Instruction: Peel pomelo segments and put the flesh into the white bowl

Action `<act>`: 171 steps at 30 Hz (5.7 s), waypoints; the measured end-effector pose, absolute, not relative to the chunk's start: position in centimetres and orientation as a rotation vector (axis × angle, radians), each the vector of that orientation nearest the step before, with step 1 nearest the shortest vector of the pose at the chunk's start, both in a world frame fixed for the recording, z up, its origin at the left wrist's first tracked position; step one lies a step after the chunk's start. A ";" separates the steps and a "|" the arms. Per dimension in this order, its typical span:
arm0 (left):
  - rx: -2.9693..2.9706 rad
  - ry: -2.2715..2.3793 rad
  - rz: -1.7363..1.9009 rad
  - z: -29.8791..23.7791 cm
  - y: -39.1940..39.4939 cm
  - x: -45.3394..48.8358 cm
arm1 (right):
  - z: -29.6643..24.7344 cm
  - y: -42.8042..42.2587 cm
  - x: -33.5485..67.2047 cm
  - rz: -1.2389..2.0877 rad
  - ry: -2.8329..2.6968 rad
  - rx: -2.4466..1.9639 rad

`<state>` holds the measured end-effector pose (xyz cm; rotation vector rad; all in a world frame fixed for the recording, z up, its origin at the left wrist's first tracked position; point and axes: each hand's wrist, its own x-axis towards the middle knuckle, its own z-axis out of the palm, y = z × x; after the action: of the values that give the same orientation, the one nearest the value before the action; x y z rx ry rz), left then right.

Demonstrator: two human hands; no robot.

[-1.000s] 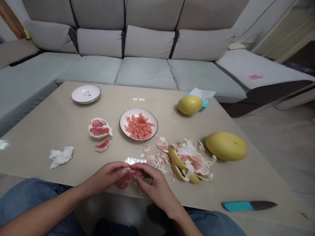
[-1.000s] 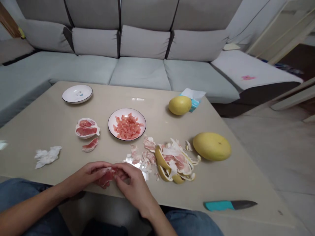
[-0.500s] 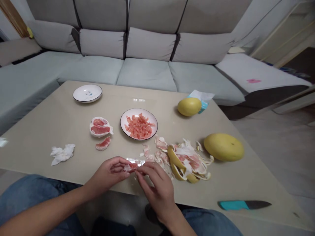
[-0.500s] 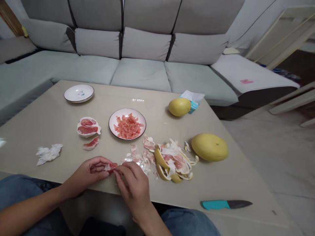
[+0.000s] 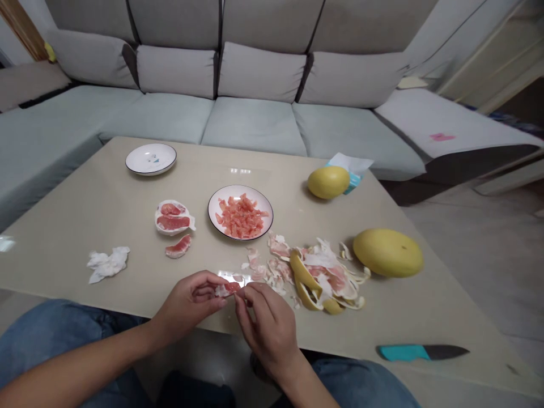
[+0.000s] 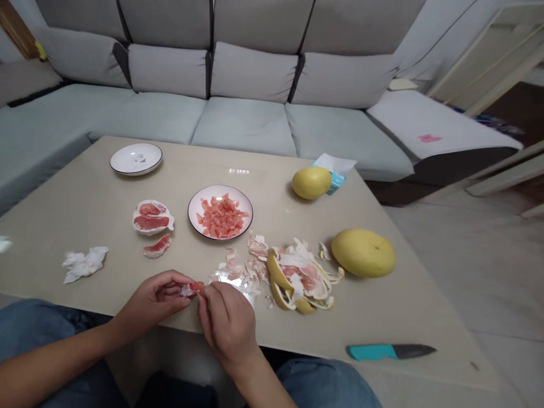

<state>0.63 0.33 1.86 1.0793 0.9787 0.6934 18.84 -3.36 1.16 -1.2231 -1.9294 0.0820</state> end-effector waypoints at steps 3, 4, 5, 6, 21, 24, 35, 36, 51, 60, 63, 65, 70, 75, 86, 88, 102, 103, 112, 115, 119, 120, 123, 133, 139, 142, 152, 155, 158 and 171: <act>1.060 0.987 0.711 1.9 0.3 0.7 | 1.3 -3.4 18.9 0.094 -1.879 -1.185; 1.059 0.993 0.716 1.9 0.3 0.7 | 1.3 -3.4 18.9 0.093 -1.869 -1.179; 1.061 1.000 0.719 1.9 0.3 0.7 | 1.4 -3.5 18.9 0.095 -1.863 -1.176; 1.066 1.003 0.718 1.8 0.3 0.6 | 1.4 -3.5 18.9 0.105 -1.859 -1.177; 1.051 0.954 0.739 1.5 0.2 0.7 | 1.1 -3.2 18.8 0.004 -1.969 -1.220; 0.981 0.940 0.738 1.5 0.2 0.9 | 1.0 -3.1 18.7 -0.133 -1.983 -1.209; 0.661 0.947 0.652 2.0 -0.6 1.1 | -0.1 -3.4 18.3 -0.382 -2.015 -1.169; 0.654 0.945 0.652 1.9 -0.8 1.1 | -0.1 -3.4 18.3 -0.381 -2.015 -1.170; 0.428 0.827 0.775 1.9 -0.1 0.8 | -0.7 -3.0 17.9 -0.233 -2.010 -1.175; 0.430 0.803 0.782 2.2 0.1 0.7 | 0.2 -2.8 18.5 0.386 -1.806 -1.281; 0.419 0.824 0.806 2.6 0.5 0.5 | 0.3 -2.8 18.7 0.418 -1.774 -1.288; 0.409 0.836 0.832 2.9 0.8 0.4 | 0.3 -2.7 18.9 0.444 -1.752 -1.288; 0.412 0.799 0.834 3.1 1.2 0.2 | 0.4 -2.5 19.0 0.524 -1.700 -1.255; 0.505 0.786 0.683 2.1 1.1 0.2 | 0.6 -2.7 18.6 0.650 -1.695 -1.198; 0.983 0.996 0.502 2.4 1.0 0.2 | 1.0 -2.6 18.5 0.665 -1.748 -1.105; 1.018 1.027 0.521 2.3 1.0 0.2 | 0.8 -2.6 18.4 0.673 -1.712 -1.128; 1.151 1.064 0.617 1.6 0.5 0.4 | 1.1 -2.8 17.5 0.876 -1.491 -1.292; 1.159 1.066 0.614 1.5 0.4 0.4 | 1.1 -2.8 17.5 0.865 -1.496 -1.291; 1.309 1.138 0.594 0.8 0.2 0.3 | 0.9 -3.1 17.2 0.828 -1.564 -1.339; 1.320 1.142 0.553 1.2 0.3 0.4 | 0.7 -3.1 17.3 0.776 -1.629 -1.321; 1.240 1.116 0.473 1.9 0.6 0.5 | 0.6 -2.9 17.8 0.584 -1.815 -1.246; 1.200 1.095 0.452 2.0 0.7 0.6 | 0.6 -2.9 18.0 0.546 -1.855 -1.225; 1.110 1.030 0.416 2.0 0.9 0.5 | 0.6 -2.8 18.4 0.541 -1.901 -1.191; 1.051 1.056 0.433 2.1 1.1 0.4 | 0.8 -2.5 18.1 1.004 -1.572 -1.277; 1.066 1.050 0.430 2.1 1.1 0.3 | 1.1 -2.5 18.1 0.921 -1.632 -1.264; 1.049 1.020 0.405 2.2 1.3 0.2 | 1.2 -2.5 18.2 0.920 -1.651 -1.297; 1.090 1.062 0.323 2.2 1.5 0.5 | 1.3 -2.7 18.1 0.908 -1.738 -1.353; 1.112 1.030 0.298 2.1 1.4 0.3 | 1.7 -2.7 18.2 1.038 -1.671 -1.367; 1.111 0.984 0.279 2.2 1.6 -0.1 | 1.9 -2.4 18.6 1.274 -1.475 -1.360; 1.250 1.088 0.377 2.9 3.1 0.8 | 1.3 -0.7 20.8 1.575 -0.977 -1.284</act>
<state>0.84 3.06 2.92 1.2501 1.0883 0.3772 20.82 -0.69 1.26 -1.2842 -0.9771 1.5747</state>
